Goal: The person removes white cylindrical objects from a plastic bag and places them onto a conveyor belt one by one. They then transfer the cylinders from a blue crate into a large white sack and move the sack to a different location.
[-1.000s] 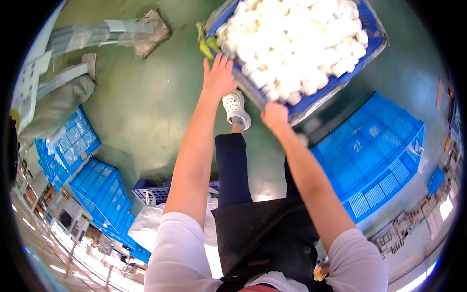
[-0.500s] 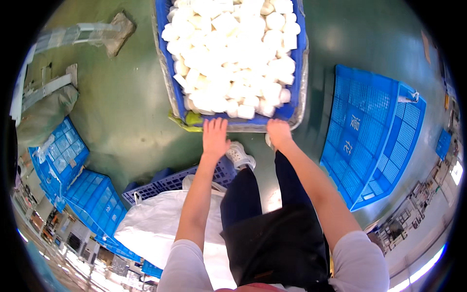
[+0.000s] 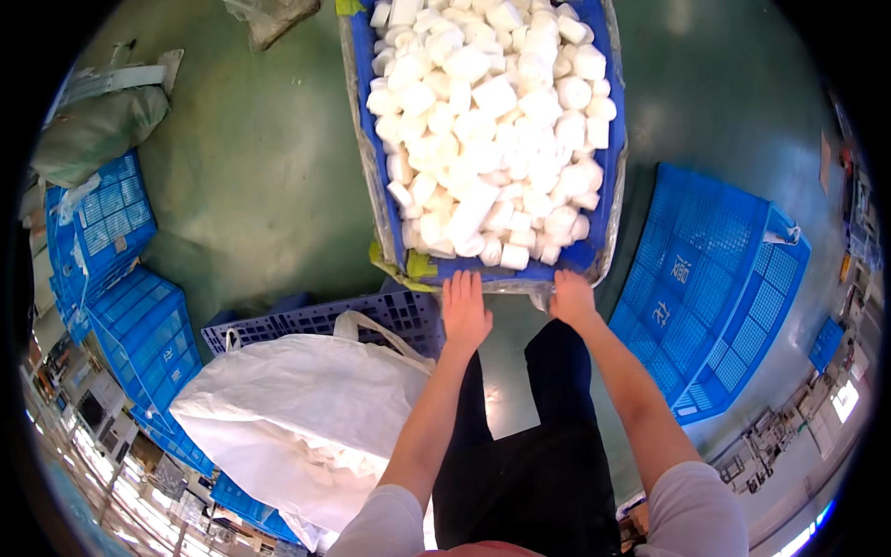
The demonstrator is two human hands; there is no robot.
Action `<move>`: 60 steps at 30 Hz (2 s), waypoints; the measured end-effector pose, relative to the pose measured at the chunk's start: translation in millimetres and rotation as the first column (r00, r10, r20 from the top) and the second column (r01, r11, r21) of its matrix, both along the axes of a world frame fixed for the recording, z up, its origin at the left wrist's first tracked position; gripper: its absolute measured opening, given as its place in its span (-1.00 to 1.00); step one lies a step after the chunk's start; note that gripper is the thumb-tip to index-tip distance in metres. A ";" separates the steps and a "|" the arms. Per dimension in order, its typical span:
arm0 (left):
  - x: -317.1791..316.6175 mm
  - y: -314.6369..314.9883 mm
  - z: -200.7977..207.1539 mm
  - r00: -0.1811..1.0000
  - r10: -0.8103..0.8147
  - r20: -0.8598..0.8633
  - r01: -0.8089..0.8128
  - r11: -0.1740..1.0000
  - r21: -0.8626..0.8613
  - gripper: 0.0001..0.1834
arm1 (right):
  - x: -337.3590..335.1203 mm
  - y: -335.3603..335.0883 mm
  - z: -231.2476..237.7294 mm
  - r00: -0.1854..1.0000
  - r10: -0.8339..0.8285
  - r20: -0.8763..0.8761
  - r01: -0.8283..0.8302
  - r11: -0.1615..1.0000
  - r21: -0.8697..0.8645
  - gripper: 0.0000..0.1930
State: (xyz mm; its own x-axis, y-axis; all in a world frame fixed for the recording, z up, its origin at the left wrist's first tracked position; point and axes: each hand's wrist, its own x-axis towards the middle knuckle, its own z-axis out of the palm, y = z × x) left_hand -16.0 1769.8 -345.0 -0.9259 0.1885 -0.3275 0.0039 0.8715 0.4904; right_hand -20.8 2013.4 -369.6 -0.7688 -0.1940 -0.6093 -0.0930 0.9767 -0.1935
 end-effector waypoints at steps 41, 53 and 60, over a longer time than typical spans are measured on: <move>-36.8 164.7 -77.6 -0.705 0.553 0.444 -0.598 -0.800 0.047 -0.64 | -702.0 -54.5 -51.5 0.862 0.394 -0.319 -0.455 0.879 -0.144 -0.69; -67.5 100.5 -70.3 -0.526 0.603 0.599 -0.731 -0.681 0.044 -0.47 | -782.5 74.8 -79.2 0.988 0.147 0.037 -0.116 0.888 -0.445 -0.96; -79.7 55.1 -56.3 -0.372 0.707 0.601 -0.878 -0.479 0.020 -0.36 | -799.2 60.0 -77.2 0.927 0.262 0.269 -0.159 0.923 -0.350 -0.79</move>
State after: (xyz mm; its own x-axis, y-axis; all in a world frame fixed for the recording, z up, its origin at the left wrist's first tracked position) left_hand -95.8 1824.9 -401.3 0.0800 -0.5749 -0.8143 -0.6180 -0.6696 0.4120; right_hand -819.9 2073.4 -446.8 -0.4741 -0.5524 -0.6856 -0.1760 0.8225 -0.5409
